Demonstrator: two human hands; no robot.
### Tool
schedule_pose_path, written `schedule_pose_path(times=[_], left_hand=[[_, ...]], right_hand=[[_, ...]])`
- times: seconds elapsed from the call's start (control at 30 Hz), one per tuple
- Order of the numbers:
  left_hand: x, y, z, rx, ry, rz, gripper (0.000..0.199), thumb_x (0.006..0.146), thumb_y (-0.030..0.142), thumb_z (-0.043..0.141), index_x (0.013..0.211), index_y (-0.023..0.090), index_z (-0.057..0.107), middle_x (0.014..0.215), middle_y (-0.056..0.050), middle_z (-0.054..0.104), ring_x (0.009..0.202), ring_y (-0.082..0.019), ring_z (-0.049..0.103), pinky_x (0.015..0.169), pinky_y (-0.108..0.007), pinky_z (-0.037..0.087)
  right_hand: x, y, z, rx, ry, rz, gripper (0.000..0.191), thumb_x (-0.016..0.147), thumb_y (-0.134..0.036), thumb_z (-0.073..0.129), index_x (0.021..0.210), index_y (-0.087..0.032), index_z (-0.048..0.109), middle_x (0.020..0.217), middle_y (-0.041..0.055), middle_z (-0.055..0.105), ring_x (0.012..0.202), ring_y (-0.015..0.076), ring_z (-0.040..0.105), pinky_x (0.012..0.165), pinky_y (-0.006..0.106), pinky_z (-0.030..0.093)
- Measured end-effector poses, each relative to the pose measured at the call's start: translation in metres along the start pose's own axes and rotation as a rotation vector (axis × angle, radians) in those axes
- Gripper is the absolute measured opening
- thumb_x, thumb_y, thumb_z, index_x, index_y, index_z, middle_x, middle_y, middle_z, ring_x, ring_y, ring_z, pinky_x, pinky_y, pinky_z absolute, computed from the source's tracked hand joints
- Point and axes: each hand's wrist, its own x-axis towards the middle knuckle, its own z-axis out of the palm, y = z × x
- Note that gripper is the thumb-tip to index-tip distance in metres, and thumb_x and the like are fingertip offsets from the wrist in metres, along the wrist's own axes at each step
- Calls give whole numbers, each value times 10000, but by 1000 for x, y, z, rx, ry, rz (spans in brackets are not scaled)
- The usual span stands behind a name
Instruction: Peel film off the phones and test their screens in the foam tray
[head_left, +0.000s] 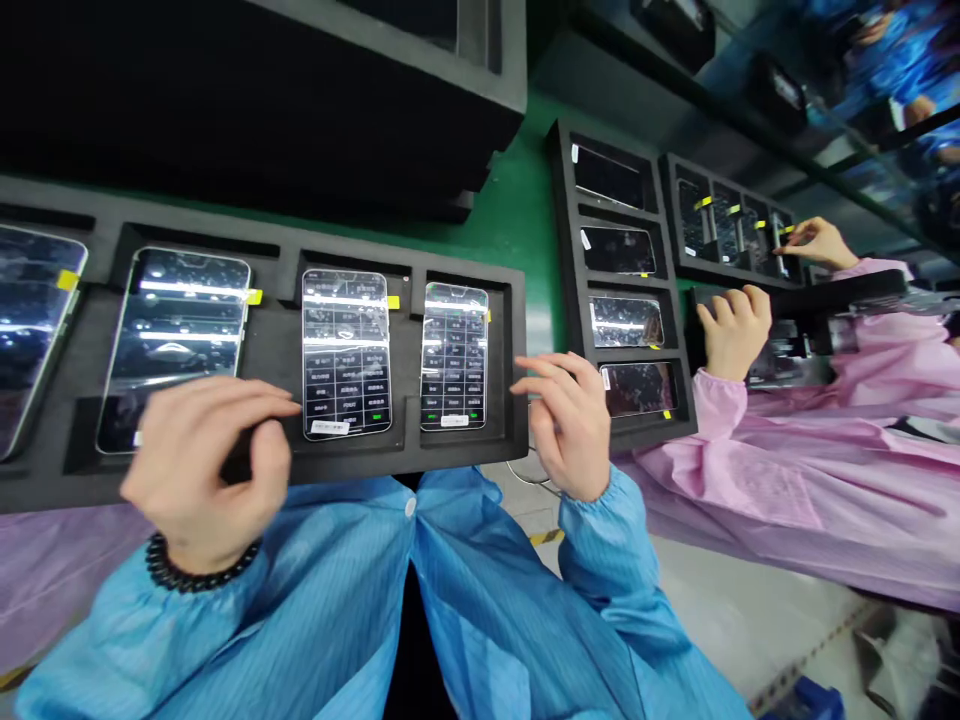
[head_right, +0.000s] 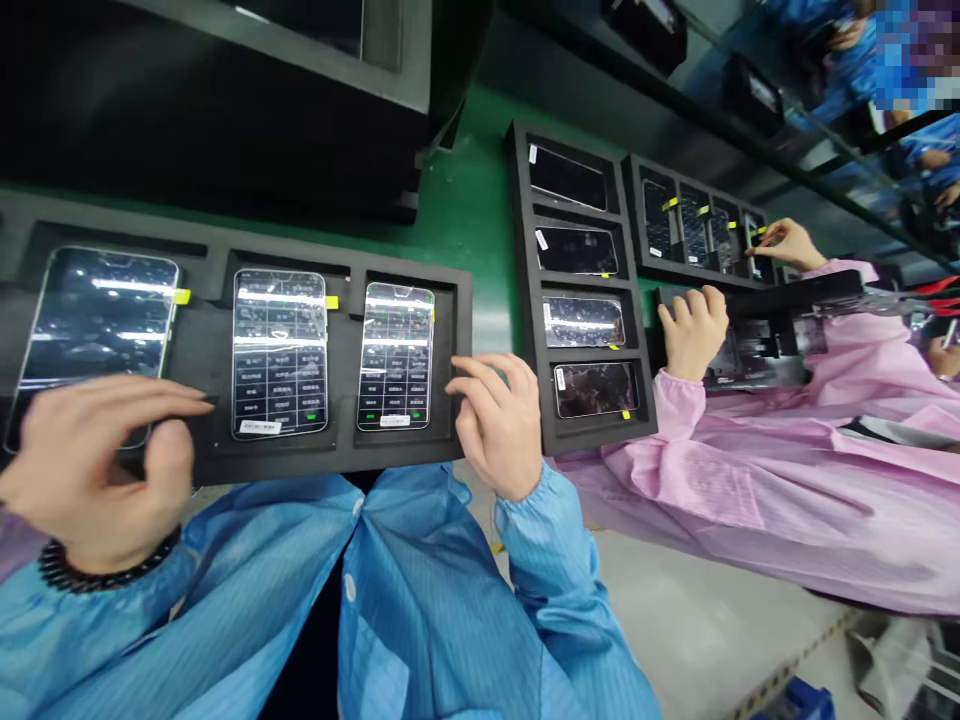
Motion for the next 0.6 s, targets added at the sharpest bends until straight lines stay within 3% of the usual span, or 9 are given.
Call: schedule_pose_path(times=[0.1, 0.2, 0.33, 0.47, 0.6], left_hand=[[14, 17, 4, -40, -169, 106, 268, 788, 112, 619, 1010, 250, 678, 933, -51, 737, 910, -255, 693, 881, -435, 550], [45, 19, 8, 8, -302, 217, 270, 847, 126, 596, 1100, 201, 653, 1044, -98, 721, 1030, -275, 671, 960, -450, 529], [81, -2, 17, 43, -268, 297, 266, 888, 168, 559, 1136, 166, 654, 1119, -128, 698, 1130, -296, 643, 1029, -487, 497], [83, -20, 26, 102, -305, 313, 338, 913, 193, 535, 1238, 161, 619, 1261, -165, 640, 1323, -332, 552, 1120, -543, 444], [74, -21, 27, 132, -361, 316, 406, 930, 197, 533, 1332, 186, 588, 1429, -171, 551, 1472, -343, 415, 1232, -628, 296]], right_hand=[[18, 9, 25, 60, 52, 34, 327, 911, -124, 436, 1151, -237, 629, 1272, 52, 715, 1241, 269, 580, 1082, 514, 470], [35, 15, 45, 110, 107, -2, 387, 906, -145, 411, 1259, -190, 564, 1262, 92, 696, 1301, 257, 548, 1164, 514, 415], [46, 16, 56, 77, 102, -70, 375, 901, -122, 414, 1239, -204, 552, 1197, 61, 730, 1271, 242, 575, 1226, 522, 326], [44, 15, 56, 69, 108, -61, 380, 876, -81, 415, 1193, -222, 569, 1161, 41, 750, 1244, 237, 602, 1218, 525, 329], [43, 16, 55, 70, 74, -65, 366, 873, -60, 428, 1172, -221, 565, 1163, 37, 750, 1250, 248, 597, 1216, 532, 318]])
